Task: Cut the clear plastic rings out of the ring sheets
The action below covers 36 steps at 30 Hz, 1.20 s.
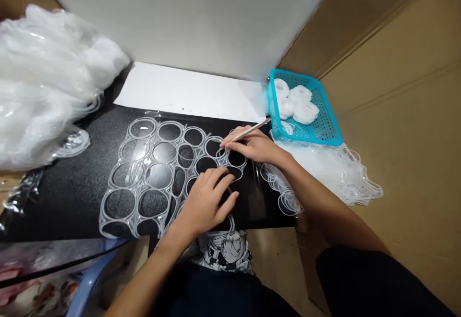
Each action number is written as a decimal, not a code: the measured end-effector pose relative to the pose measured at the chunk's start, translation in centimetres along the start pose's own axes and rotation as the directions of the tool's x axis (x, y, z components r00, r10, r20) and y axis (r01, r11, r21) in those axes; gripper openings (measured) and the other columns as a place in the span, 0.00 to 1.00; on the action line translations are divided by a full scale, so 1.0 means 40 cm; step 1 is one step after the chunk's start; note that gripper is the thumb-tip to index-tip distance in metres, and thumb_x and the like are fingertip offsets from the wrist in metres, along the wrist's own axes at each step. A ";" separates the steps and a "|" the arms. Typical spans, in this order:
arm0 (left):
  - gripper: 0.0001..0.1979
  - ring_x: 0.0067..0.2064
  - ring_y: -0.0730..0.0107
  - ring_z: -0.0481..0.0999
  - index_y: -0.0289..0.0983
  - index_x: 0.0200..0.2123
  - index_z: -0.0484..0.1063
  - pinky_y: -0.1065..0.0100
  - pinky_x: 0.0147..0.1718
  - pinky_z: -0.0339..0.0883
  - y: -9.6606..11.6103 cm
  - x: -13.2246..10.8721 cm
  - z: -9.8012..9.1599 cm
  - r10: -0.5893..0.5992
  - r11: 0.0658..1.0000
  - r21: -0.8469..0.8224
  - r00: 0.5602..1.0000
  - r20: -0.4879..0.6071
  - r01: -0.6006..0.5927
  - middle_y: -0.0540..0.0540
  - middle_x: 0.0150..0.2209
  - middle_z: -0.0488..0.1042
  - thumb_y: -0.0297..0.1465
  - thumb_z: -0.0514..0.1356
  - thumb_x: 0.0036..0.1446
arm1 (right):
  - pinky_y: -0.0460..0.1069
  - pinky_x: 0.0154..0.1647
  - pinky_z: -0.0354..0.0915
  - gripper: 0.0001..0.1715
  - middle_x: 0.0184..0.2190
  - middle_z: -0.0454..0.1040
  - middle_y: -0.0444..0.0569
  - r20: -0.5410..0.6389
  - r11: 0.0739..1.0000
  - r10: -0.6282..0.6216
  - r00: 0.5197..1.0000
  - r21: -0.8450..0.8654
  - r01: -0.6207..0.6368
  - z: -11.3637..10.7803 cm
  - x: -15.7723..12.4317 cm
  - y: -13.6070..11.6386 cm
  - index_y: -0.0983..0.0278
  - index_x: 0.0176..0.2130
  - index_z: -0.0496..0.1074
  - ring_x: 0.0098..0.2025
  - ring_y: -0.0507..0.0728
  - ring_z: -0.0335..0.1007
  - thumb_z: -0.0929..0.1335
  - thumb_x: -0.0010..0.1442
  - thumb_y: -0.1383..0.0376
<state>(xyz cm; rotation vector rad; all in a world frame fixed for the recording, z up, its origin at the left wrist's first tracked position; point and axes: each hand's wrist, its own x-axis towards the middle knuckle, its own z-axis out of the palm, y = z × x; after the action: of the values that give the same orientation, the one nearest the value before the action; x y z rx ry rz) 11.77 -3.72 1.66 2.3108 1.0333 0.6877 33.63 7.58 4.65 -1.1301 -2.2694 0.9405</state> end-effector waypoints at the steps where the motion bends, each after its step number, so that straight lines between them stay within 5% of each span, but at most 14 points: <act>1: 0.17 0.56 0.53 0.72 0.36 0.59 0.70 0.53 0.52 0.69 0.003 0.000 0.004 -0.026 0.998 0.048 1.000 -0.004 0.026 0.36 0.61 0.73 0.36 0.54 0.73 | 0.59 0.55 0.72 0.11 0.44 0.85 0.45 0.091 0.999 -0.035 0.995 0.016 0.033 0.007 -0.008 0.002 0.55 0.43 0.83 0.48 0.58 0.78 0.68 0.71 0.61; 5: 0.19 0.53 0.50 0.74 0.35 0.61 0.69 0.51 0.49 0.71 0.019 -0.001 0.021 -0.098 0.986 0.136 0.995 0.006 0.096 0.35 0.62 0.72 0.38 0.53 0.73 | 0.58 0.54 0.72 0.11 0.45 0.84 0.46 0.213 0.998 -0.060 0.975 0.044 0.052 -0.009 0.000 0.006 0.57 0.44 0.82 0.48 0.58 0.78 0.68 0.71 0.62; 8: 0.15 0.52 0.56 0.76 0.35 0.56 0.71 0.57 0.49 0.73 0.021 -0.010 0.024 -0.089 0.996 0.001 0.993 -0.075 0.090 0.37 0.55 0.75 0.35 0.54 0.73 | 0.58 0.54 0.72 0.12 0.46 0.84 0.48 0.015 1.000 -0.017 1.000 0.007 0.017 -0.051 0.045 -0.011 0.58 0.44 0.82 0.48 0.58 0.78 0.68 0.72 0.60; 11: 0.12 0.51 0.59 0.77 0.36 0.53 0.73 0.59 0.49 0.72 0.021 -0.021 0.021 -0.037 0.999 -0.038 0.982 -0.187 0.030 0.39 0.52 0.77 0.31 0.55 0.72 | 0.60 0.58 0.71 0.14 0.49 0.82 0.49 -0.227 0.997 -0.047 0.973 -0.065 0.033 -0.079 0.097 -0.030 0.58 0.47 0.82 0.52 0.60 0.77 0.66 0.74 0.59; 14: 0.13 0.55 0.55 0.75 0.37 0.54 0.74 0.55 0.53 0.69 0.035 -0.020 0.022 -0.020 0.997 0.071 0.977 -0.214 0.036 0.38 0.54 0.77 0.30 0.54 0.71 | 0.60 0.57 0.72 0.12 0.47 0.83 0.49 -0.023 0.988 -0.144 0.989 -0.052 0.143 -0.069 0.117 -0.028 0.57 0.46 0.82 0.51 0.60 0.77 0.68 0.72 0.58; 17: 0.16 0.62 0.48 0.70 0.34 0.58 0.73 0.50 0.58 0.66 0.061 -0.006 0.038 -0.090 0.975 0.184 0.980 -0.175 0.122 0.34 0.62 0.72 0.32 0.53 0.72 | 0.57 0.53 0.74 0.10 0.44 0.84 0.48 0.231 0.982 -0.190 0.954 0.028 0.188 -0.039 0.101 -0.004 0.57 0.44 0.83 0.47 0.58 0.78 0.70 0.70 0.60; 21: 0.23 0.65 0.43 0.67 0.32 0.63 0.70 0.45 0.58 0.65 0.081 0.013 0.076 -0.223 0.917 0.319 0.971 -0.093 0.241 0.30 0.68 0.67 0.38 0.53 0.73 | 0.57 0.52 0.74 0.10 0.45 0.84 0.47 0.339 0.991 -0.131 0.932 0.083 0.109 -0.024 0.065 0.027 0.55 0.44 0.83 0.47 0.57 0.79 0.69 0.70 0.61; 32: 0.22 0.65 0.44 0.66 0.37 0.62 0.71 0.45 0.58 0.63 0.080 0.024 0.094 -0.281 0.893 0.339 0.955 -0.094 0.296 0.36 0.71 0.65 0.41 0.55 0.72 | 0.58 0.54 0.74 0.10 0.44 0.83 0.47 0.384 0.989 -0.123 0.915 0.129 0.079 -0.044 0.045 0.066 0.55 0.44 0.83 0.48 0.58 0.79 0.69 0.70 0.60; 36: 0.21 0.65 0.44 0.66 0.36 0.61 0.71 0.45 0.58 0.63 0.074 0.026 0.097 -0.268 0.889 0.358 0.958 -0.100 0.285 0.35 0.70 0.65 0.41 0.54 0.72 | 0.60 0.58 0.71 0.10 0.45 0.84 0.47 0.122 0.985 -0.173 0.977 0.003 0.174 -0.059 0.064 0.053 0.55 0.44 0.82 0.49 0.59 0.78 0.69 0.71 0.61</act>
<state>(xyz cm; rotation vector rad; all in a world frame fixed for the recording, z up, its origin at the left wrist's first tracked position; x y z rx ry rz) 16.35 -5.56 0.89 2.3870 1.5952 0.4646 34.77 11.48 4.91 -0.8817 -2.4251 0.9540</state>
